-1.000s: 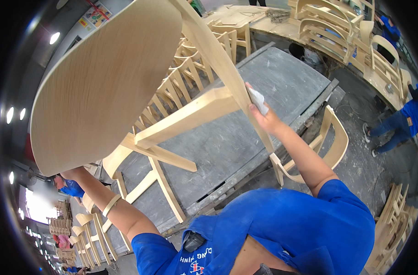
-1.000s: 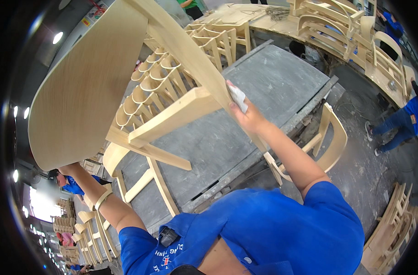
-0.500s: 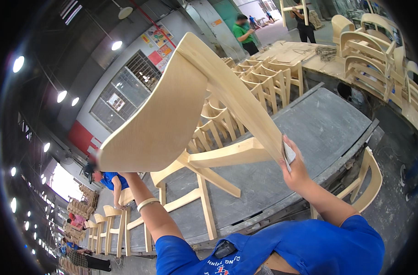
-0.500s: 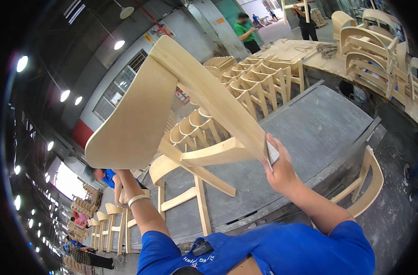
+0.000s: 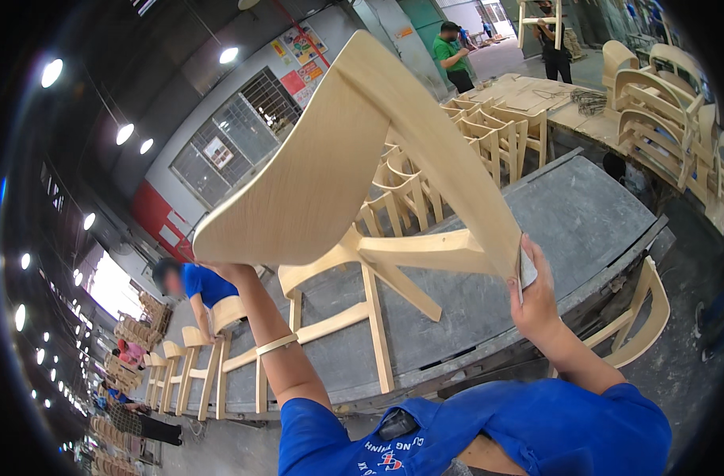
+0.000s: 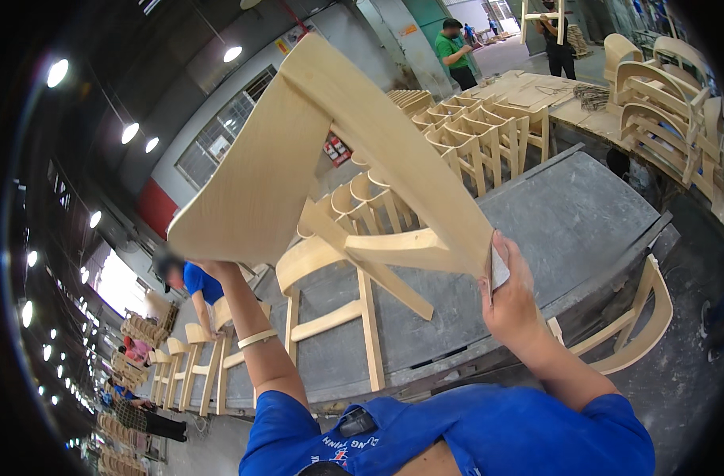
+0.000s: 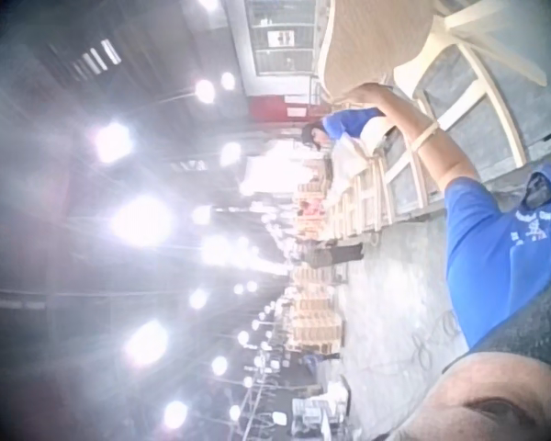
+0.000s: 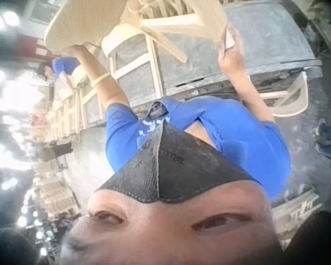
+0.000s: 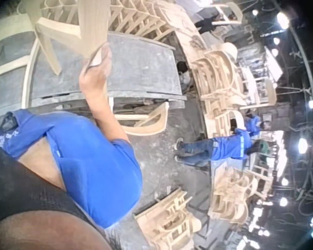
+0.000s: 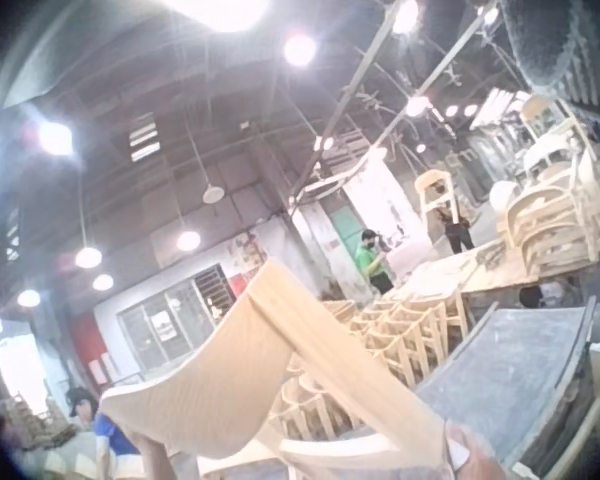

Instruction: The person sands the surfaces of unfinished wooden chair frames using a sanding block. They repeatedly lift, rotate, and reposition the chairs to sand the backrest, seat, and legs, then place the chairs on a workbench or floor.

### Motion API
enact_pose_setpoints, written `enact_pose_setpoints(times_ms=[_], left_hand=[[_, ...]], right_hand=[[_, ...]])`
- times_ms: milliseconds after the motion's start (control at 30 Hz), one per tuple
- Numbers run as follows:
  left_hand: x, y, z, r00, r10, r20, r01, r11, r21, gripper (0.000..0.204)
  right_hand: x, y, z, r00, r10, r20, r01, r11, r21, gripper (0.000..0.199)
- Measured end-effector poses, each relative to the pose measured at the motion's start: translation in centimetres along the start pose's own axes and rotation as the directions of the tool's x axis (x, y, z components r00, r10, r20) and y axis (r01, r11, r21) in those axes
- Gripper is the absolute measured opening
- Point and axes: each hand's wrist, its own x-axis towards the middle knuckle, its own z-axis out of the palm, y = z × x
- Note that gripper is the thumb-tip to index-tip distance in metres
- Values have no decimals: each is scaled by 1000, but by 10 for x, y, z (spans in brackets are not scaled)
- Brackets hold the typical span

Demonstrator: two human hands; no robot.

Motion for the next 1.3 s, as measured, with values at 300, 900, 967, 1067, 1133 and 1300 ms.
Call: enact_pose_setpoints(times_ms=[300,900,967,1067,1133,1300], left_hand=[[49,124,8,967,208,149,-176,963,-207,43],[90,-26,186,705,-40,709,128,989,-72,52],[94,-29,193,613,-18,790,85,995,-44,54],[70,0,182,790,44,611,-240,940,243,68],[30,37,165,935,-1,355,-78,975,208,94],[-44,136,134,619,-190,762,473,865,-168,103]], right_hand=[[-1,-34,18,1000,24,-13,-25,995,-93,62],[-58,8,21,591,335,734,-783,458,421,49],[-59,1,28,586,317,746,-783,458,420,48],[-51,-16,39,561,317,765,-789,486,377,48],[-49,-33,53,613,329,718,-750,530,397,47],[-58,-69,108,797,253,549,-568,623,537,48]])
